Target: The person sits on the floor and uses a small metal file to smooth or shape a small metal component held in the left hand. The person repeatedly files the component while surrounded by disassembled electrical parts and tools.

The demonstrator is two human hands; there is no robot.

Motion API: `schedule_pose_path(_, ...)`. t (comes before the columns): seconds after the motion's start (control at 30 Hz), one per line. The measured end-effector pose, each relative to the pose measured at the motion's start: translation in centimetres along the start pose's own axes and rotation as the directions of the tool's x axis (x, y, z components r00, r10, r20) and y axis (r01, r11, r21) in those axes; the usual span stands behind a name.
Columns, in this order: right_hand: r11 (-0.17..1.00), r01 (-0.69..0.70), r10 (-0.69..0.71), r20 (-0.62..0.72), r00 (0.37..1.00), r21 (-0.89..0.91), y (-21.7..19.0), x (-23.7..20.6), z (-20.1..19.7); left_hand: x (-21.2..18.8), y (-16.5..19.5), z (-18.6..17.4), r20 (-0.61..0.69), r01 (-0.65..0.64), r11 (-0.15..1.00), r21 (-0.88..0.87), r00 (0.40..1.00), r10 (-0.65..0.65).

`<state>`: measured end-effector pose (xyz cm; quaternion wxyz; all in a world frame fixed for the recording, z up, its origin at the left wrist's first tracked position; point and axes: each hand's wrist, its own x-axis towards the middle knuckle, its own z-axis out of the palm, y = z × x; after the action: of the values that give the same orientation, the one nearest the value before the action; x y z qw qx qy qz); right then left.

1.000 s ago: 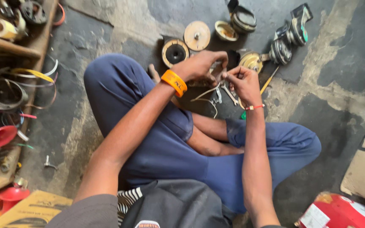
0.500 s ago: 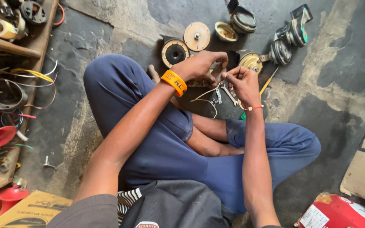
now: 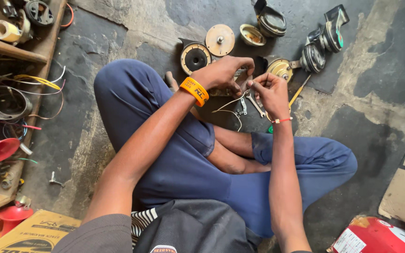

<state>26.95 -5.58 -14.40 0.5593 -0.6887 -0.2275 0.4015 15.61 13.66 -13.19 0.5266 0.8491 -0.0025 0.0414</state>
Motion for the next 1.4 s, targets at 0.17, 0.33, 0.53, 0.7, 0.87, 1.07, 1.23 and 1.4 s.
schedule_pose_path(0.17, 0.997, -0.072, 0.071, 0.013, 0.997, 0.036, -0.3, -0.1, -0.2, 0.1, 0.1, 0.1, 0.007, 0.01, 0.999, 0.031, 1.0, -0.01)
schedule_pose_path(0.33, 1.0, 0.012, -0.012, -0.071, 0.997, 0.001, -0.3, 0.0, 0.1, -0.1, 0.7, 0.0, 0.063, 0.178, 0.983, -0.044, 0.983, -0.175)
schedule_pose_path(0.53, 0.999, -0.023, 0.023, 0.009, 1.0, 0.023, -0.1, 0.0, -0.5, 0.1, 0.4, 0.1, 0.035, 0.092, 0.996, -0.01, 0.995, -0.092)
schedule_pose_path(0.7, 0.993, 0.097, -0.1, -0.042, 0.994, -0.065, -0.3, -0.3, -1.1, 0.3, 0.0, 0.2, 0.008, 0.036, 0.999, -0.002, 0.999, -0.036)
schedule_pose_path(0.87, 0.993, 0.107, -0.114, -0.146, 0.983, -0.055, -0.9, -0.3, -0.3, 0.2, 0.0, 0.3, 0.017, 0.023, 1.0, 0.003, 1.0, -0.023)
schedule_pose_path(1.07, 0.99, 0.141, -0.141, -0.008, 0.99, -0.013, -0.8, -0.6, -0.8, 0.2, 0.1, 0.3, 0.031, 0.079, 0.997, -0.023, 0.996, -0.078)
schedule_pose_path(1.23, 0.994, 0.105, -0.105, 0.011, 0.994, -0.036, -0.3, -0.5, -1.5, 0.2, 0.4, 0.3, 0.046, 0.163, 0.986, -0.035, 0.986, -0.161)
schedule_pose_path(1.4, 0.994, 0.105, -0.104, 0.045, 0.994, -0.031, -0.1, -0.3, -1.4, 0.1, 0.6, 0.3, 0.051, 0.163, 0.986, -0.031, 0.986, -0.161)
